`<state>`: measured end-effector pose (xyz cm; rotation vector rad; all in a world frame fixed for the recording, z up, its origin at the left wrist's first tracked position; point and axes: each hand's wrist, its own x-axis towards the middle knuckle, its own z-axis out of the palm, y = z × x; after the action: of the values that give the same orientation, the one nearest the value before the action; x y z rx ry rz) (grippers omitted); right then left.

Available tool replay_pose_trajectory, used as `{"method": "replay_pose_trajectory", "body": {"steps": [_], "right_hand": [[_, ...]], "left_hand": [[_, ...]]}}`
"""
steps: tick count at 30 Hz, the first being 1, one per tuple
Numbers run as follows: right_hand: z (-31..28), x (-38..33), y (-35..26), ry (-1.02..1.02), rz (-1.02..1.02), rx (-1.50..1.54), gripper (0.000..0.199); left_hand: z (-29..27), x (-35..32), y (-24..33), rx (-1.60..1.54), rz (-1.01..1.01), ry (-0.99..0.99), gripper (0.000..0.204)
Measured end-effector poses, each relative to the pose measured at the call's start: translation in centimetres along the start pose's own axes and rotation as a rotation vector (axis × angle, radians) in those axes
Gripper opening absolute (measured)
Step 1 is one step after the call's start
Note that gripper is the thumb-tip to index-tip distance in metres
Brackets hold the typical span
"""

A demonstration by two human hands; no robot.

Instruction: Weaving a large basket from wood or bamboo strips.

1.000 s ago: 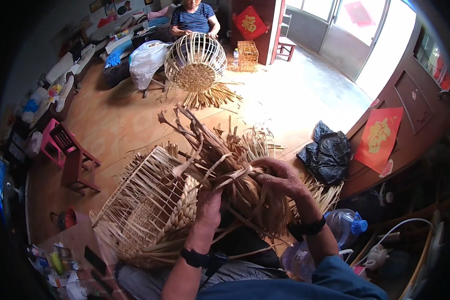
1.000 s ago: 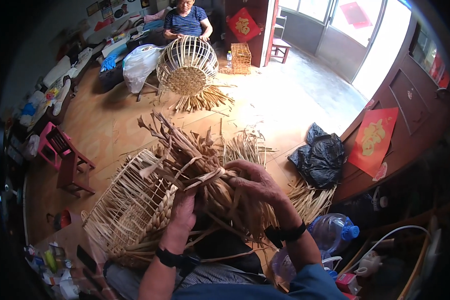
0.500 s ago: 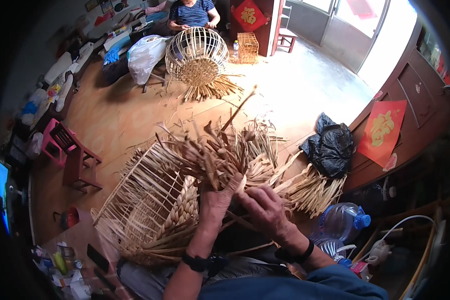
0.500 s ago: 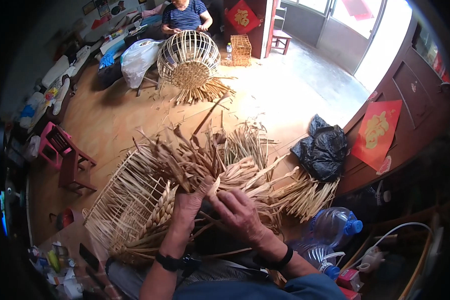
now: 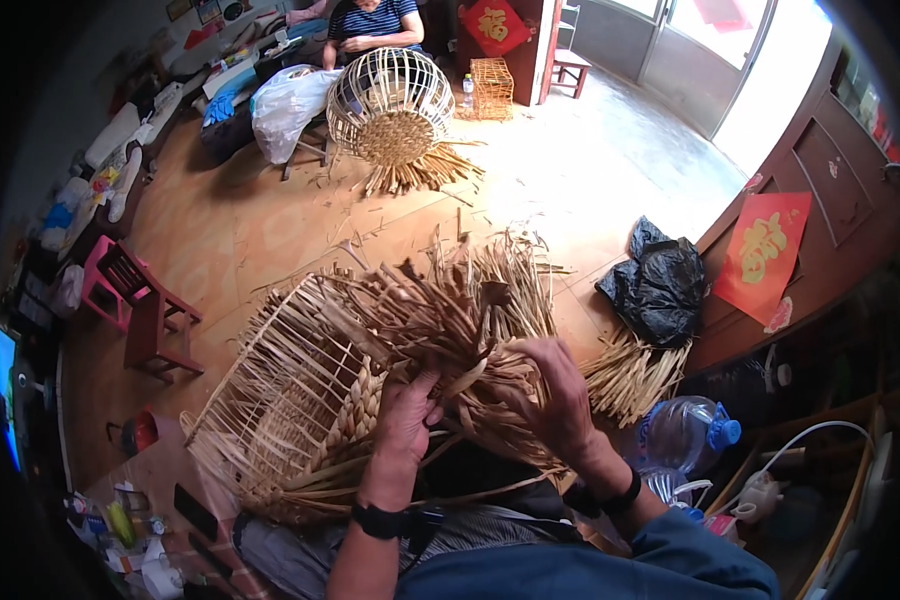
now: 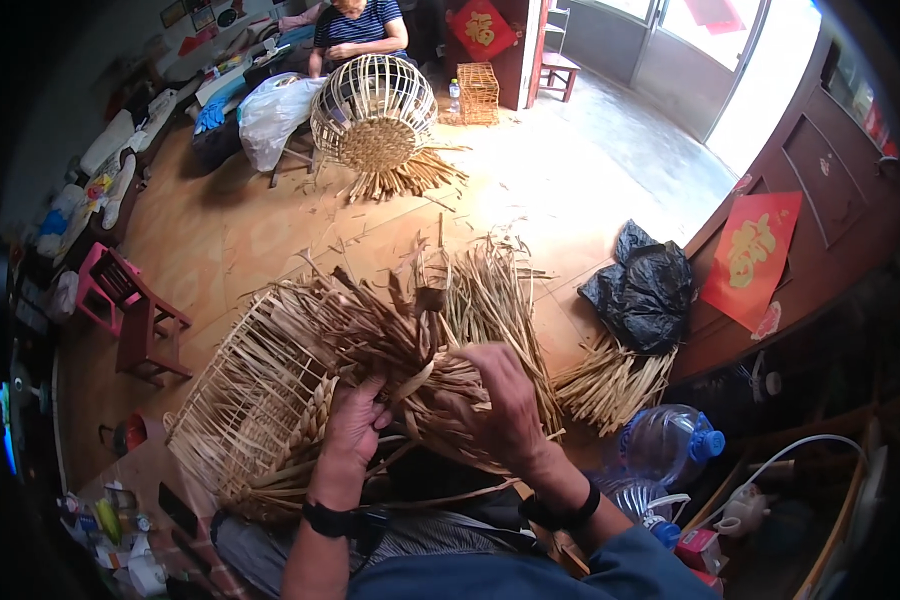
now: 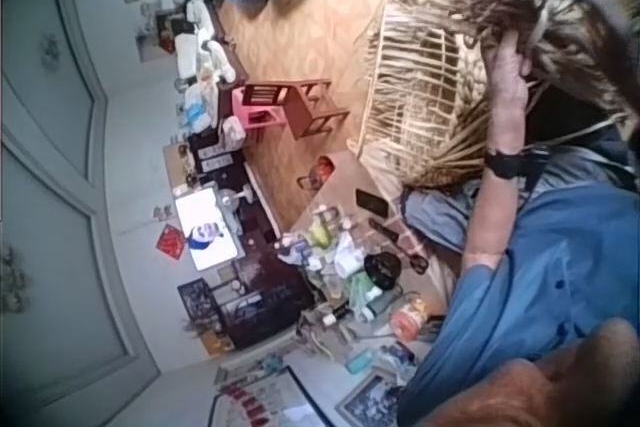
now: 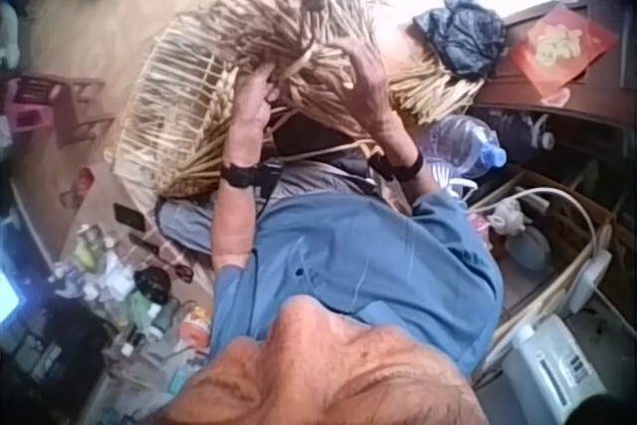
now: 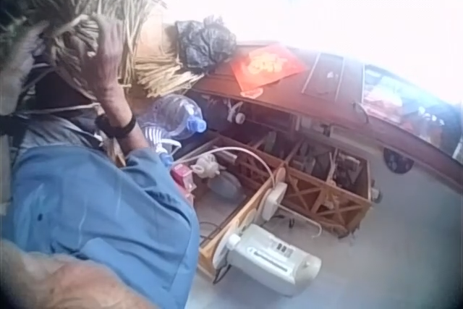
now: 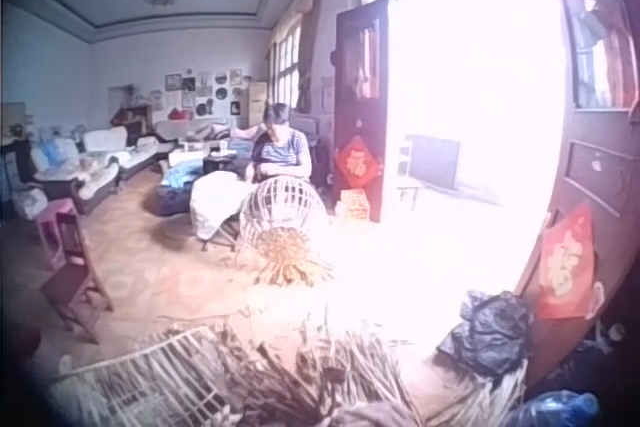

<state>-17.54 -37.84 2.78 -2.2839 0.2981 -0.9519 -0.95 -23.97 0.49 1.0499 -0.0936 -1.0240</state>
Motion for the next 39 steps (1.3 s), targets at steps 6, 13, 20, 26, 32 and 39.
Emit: {"method": "replay_pose_trajectory", "body": {"steps": [6,13,20,26,32,39], "right_hand": [[0.2,2.4,2.6,-0.337,0.630,0.531,0.035],[1.7,1.1,4.2,-0.038,0.739,0.735,0.022],[2.2,0.6,1.2,0.047,0.102,-0.031,0.041],[1.2,0.2,-0.7,-0.124,0.135,0.269,0.039],[-0.1,0.1,0.2,-0.215,0.318,0.383,0.038],[-0.6,1.1,0.3,-0.374,0.124,-0.004,0.048]], "left_hand": [[2.4,-0.8,1.1,0.147,0.039,-0.038,0.033],[0.9,0.7,1.1,0.535,0.077,0.194,0.057],[3.0,0.3,0.1,0.881,0.282,-0.045,0.074],[2.2,-0.5,1.5,0.493,-0.016,0.102,0.059],[1.7,-0.8,0.1,0.500,0.063,0.160,0.067],[2.1,-1.1,-0.8,0.379,0.069,0.168,0.060]]}}
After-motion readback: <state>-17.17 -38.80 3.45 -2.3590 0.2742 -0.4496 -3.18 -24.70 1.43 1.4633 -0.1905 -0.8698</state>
